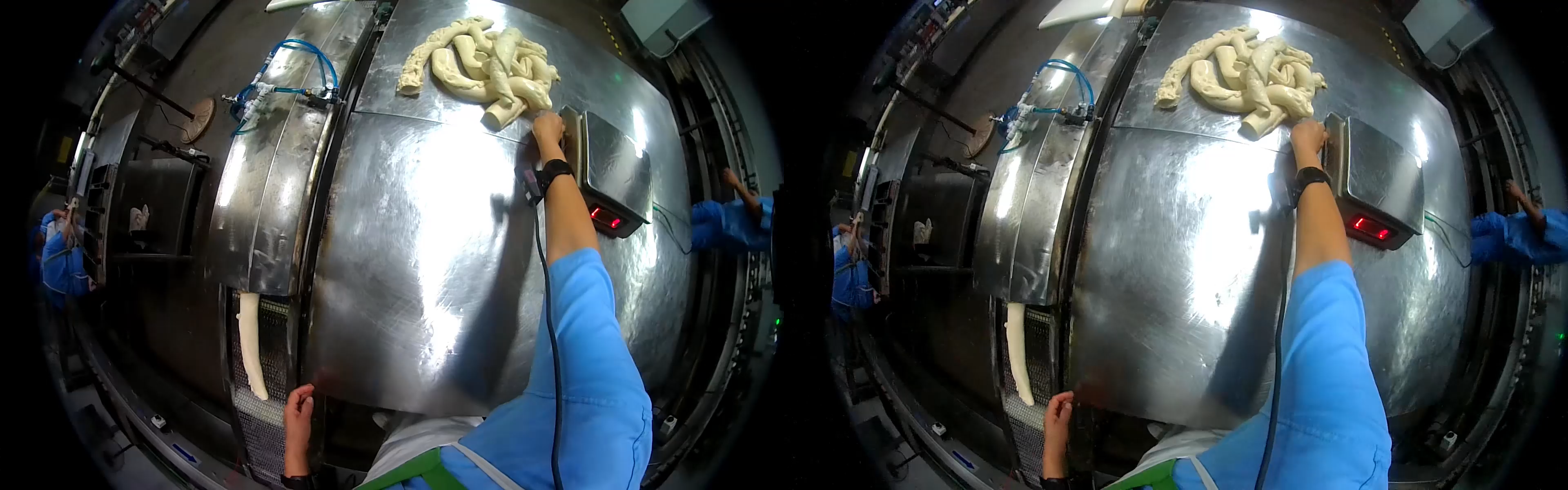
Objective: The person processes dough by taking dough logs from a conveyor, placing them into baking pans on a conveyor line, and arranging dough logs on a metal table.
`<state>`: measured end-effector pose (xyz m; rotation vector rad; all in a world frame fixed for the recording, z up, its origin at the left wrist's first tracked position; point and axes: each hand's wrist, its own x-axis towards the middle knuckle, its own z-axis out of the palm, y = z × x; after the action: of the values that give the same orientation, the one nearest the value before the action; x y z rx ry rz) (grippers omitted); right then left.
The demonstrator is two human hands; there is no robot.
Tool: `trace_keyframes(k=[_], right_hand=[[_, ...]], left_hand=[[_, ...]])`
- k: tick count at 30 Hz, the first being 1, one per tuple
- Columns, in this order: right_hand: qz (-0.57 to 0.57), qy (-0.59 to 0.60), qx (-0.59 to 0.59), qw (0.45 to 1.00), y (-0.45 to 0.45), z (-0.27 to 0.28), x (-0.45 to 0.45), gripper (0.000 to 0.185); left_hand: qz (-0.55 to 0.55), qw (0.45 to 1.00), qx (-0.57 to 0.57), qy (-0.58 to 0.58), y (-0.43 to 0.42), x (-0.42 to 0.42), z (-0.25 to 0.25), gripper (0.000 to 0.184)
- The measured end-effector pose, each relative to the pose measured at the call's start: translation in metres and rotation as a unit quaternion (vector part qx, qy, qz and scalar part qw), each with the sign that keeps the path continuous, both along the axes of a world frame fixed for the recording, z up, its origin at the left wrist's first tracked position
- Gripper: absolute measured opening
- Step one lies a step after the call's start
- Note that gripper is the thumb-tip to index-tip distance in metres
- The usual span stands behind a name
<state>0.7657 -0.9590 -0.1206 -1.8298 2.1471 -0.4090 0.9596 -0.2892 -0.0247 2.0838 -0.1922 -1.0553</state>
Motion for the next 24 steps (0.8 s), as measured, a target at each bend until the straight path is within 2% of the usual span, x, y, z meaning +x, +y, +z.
trace_keyframes(k=[1,2,4,5,6,7,9,10,11,12,13,14,16,18,19,21,22,23,24], right_hand=[[0.06,0.008,-0.003,0.998,0.002,0.005,-0.003,0.031],[0.062,0.01,-0.006,0.998,0.006,0.009,-0.004,0.031],[-0.006,-0.145,-0.059,0.988,0.022,0.016,-0.001,0.027],[0.001,-0.145,-0.061,0.988,0.028,0.023,0.002,0.027],[0.05,-0.16,-0.22,0.961,0.033,0.036,0.007,0.027],[0.101,-0.175,-0.368,0.908,0.037,0.046,0.017,0.026],[0.187,-0.083,-0.399,0.894,0.01,0.045,0.033,0.034],[0.222,-0.054,-0.264,0.937,-0.009,0.038,0.038,0.038],[0.246,0.042,-0.168,0.954,-0.024,0.03,0.046,0.049],[0.281,0.139,-0.076,0.947,-0.039,0.022,0.053,0.061],[0.269,0.195,-0.148,0.931,-0.089,-0.012,0.043,0.062],[0.378,0.418,-0.118,0.817,-0.043,0.036,0.039,0.053],[0.411,0.357,-0.101,0.833,-0.1,-0.003,0.036,0.052],[0.415,0.23,-0.113,0.873,-0.088,0.003,0.029,0.062],[0.362,0.064,-0.155,0.917,-0.094,-0.015,0.026,0.062],[0.389,-0.066,-0.15,0.907,-0.048,-0.013,0.028,0.061],[0.393,-0.036,-0.159,0.905,-0.026,-0.014,0.027,0.056],[0.394,-0.012,-0.17,0.903,-0.006,-0.011,0.029,0.051],[0.396,-0.021,-0.22,0.891,0.018,-0.013,0.034,0.045]], left_hand=[[0.001,1.0,-0.002,0.002,0.004,0.004,-0.006,0.022],[-0.03,0.997,-0.019,-0.068,0.008,0.01,-0.012,0.022],[-0.102,0.964,-0.054,-0.241,0.017,0.024,-0.025,0.027],[-0.094,0.964,-0.055,-0.242,0.02,0.028,-0.028,0.027],[-0.089,0.936,0.023,-0.34,0.013,0.03,-0.026,0.033],[-0.08,0.893,0.108,-0.43,0.009,0.033,-0.023,0.039],[-0.07,0.892,0.108,-0.434,0.02,0.047,-0.042,0.051],[-0.076,0.898,0.122,-0.415,0.027,0.054,-0.054,0.054],[-0.08,0.894,0.145,-0.416,0.016,0.057,-0.051,0.055],[-0.077,0.881,0.15,-0.443,0.015,0.058,-0.049,0.055],[-0.058,0.885,0.132,-0.442,0.004,0.067,-0.051,0.054],[-0.021,0.889,0.139,-0.435,0.004,0.065,-0.047,0.054],[0.028,0.891,0.156,-0.424,0.012,0.068,-0.044,0.054],[0.065,0.815,0.298,-0.492,0.019,0.071,-0.041,0.056],[0.075,0.814,0.302,-0.491,0.031,0.079,-0.046,0.056],[0.084,0.848,0.333,-0.404,0.07,0.094,-0.07,0.055],[0.041,0.827,0.313,-0.465,0.083,0.101,-0.085,0.048],[0.048,0.828,0.314,-0.461,0.092,0.106,-0.085,0.048],[0.033,0.855,0.291,-0.428,0.096,0.112,-0.08,0.042]])
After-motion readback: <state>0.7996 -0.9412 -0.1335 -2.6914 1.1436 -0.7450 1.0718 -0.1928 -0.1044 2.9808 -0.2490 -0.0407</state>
